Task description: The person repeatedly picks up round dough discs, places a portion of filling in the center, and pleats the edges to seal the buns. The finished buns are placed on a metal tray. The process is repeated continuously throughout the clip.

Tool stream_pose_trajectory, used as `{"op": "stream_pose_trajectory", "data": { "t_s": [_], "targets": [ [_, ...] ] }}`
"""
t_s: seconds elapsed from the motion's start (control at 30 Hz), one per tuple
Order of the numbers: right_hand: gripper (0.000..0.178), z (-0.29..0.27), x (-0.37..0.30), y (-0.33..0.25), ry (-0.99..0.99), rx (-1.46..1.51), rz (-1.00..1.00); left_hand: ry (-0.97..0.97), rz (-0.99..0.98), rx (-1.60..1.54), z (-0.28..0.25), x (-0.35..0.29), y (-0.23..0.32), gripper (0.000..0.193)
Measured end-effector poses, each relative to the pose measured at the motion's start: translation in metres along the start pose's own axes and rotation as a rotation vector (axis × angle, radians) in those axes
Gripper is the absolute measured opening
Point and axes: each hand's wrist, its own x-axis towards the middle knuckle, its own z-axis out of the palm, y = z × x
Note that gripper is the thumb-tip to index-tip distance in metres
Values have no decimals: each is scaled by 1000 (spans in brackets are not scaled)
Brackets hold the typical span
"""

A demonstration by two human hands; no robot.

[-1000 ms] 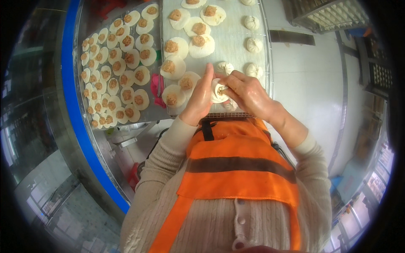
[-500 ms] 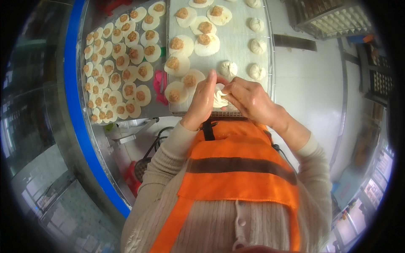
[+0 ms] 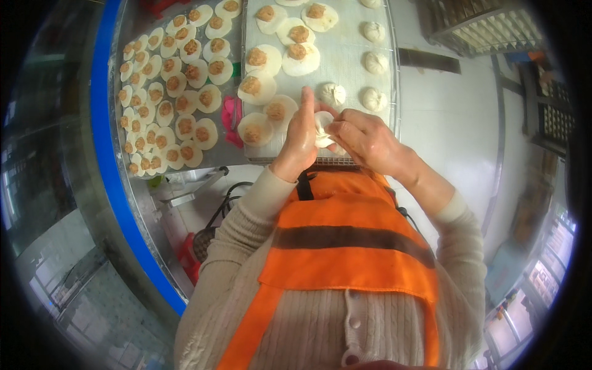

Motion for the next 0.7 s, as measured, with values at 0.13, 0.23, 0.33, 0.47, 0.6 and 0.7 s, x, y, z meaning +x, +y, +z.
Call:
{"op": "stream_pose_trajectory", "data": {
  "t_s": [0.13,0.23,0.33,0.47,0.6,0.7],
  "targets": [
    [35,-1,3,-3,110,120,229,33,215,-40,0,1,-5,63],
    [39,4,2,-20,254,354,550,110,489,98,1,3,-8,62],
    [35,11,2,-29,260,334,554,130,625,297,3,2,-10,60],
    [27,16,5,-29,317,128,403,158,749,381,5,-2,-9,58],
    [24,11,8,-24,257,98,345,141,643,306,2,1,-9,58],
    [23,3,7,-19,163,184,301,118,413,68,0,6,-13,58]
  ]
}}
